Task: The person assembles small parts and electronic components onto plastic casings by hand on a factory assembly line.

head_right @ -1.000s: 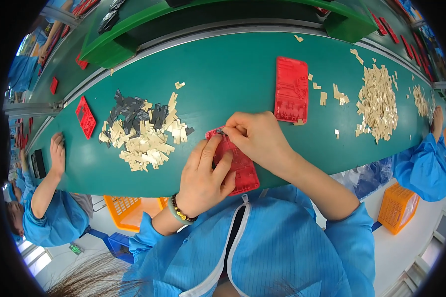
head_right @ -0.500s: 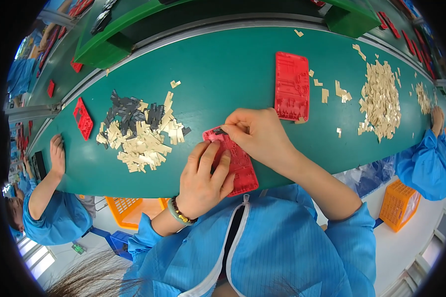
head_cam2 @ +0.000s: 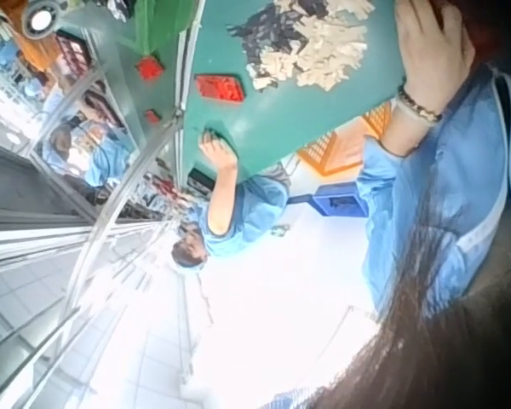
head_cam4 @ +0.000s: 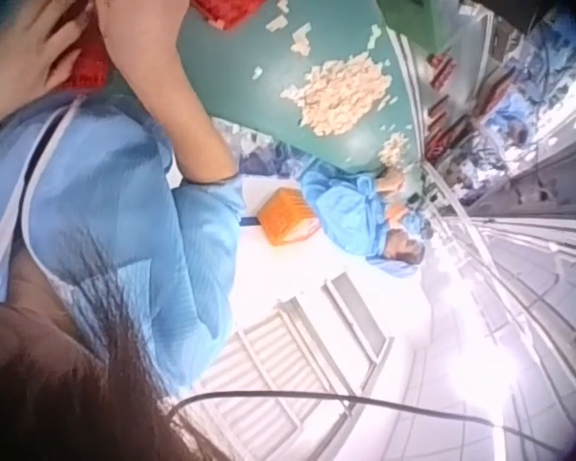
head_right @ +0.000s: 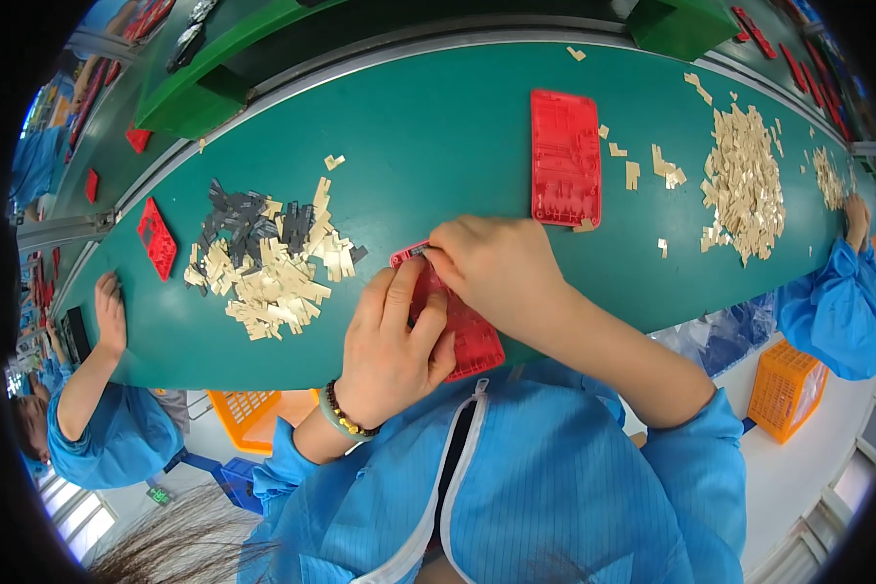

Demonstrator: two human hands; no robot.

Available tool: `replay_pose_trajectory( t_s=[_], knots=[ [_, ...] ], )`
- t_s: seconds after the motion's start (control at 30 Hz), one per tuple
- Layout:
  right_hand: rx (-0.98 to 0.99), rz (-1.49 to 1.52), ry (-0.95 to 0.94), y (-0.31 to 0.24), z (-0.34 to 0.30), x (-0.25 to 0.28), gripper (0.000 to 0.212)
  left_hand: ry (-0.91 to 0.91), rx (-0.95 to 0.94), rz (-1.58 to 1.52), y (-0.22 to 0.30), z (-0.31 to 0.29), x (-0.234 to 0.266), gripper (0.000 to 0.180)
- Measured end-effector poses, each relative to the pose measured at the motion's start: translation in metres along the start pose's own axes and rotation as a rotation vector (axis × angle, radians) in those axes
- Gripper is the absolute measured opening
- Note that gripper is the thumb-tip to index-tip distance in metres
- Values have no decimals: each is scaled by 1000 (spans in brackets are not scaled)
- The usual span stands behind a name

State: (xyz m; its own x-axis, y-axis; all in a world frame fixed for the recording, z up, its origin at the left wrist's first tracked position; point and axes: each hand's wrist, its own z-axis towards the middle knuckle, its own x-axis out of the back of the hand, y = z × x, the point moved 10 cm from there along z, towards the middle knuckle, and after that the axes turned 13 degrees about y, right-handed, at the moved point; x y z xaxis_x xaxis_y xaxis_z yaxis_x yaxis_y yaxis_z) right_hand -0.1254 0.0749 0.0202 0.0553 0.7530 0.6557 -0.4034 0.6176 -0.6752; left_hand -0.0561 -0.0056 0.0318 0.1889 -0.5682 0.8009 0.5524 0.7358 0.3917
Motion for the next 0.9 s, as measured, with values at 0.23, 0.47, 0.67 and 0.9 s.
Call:
replay_pose_trajectory(
  t_s=[0.23,0.47,0.67,0.9],
  knots=[
    [255,-371,169,-23,-19,26,30,12,-1,37,3,5,0,43],
    [379,-286,79,-25,-26,34,30,74,-5,167,-1,17,4,45],
    [549,-52,-185,-41,-85,31,32,59,-14,232,0,22,-12,48],
    [539,-41,-208,-40,-94,26,29,6,-149,441,10,14,-12,51]
  ],
)
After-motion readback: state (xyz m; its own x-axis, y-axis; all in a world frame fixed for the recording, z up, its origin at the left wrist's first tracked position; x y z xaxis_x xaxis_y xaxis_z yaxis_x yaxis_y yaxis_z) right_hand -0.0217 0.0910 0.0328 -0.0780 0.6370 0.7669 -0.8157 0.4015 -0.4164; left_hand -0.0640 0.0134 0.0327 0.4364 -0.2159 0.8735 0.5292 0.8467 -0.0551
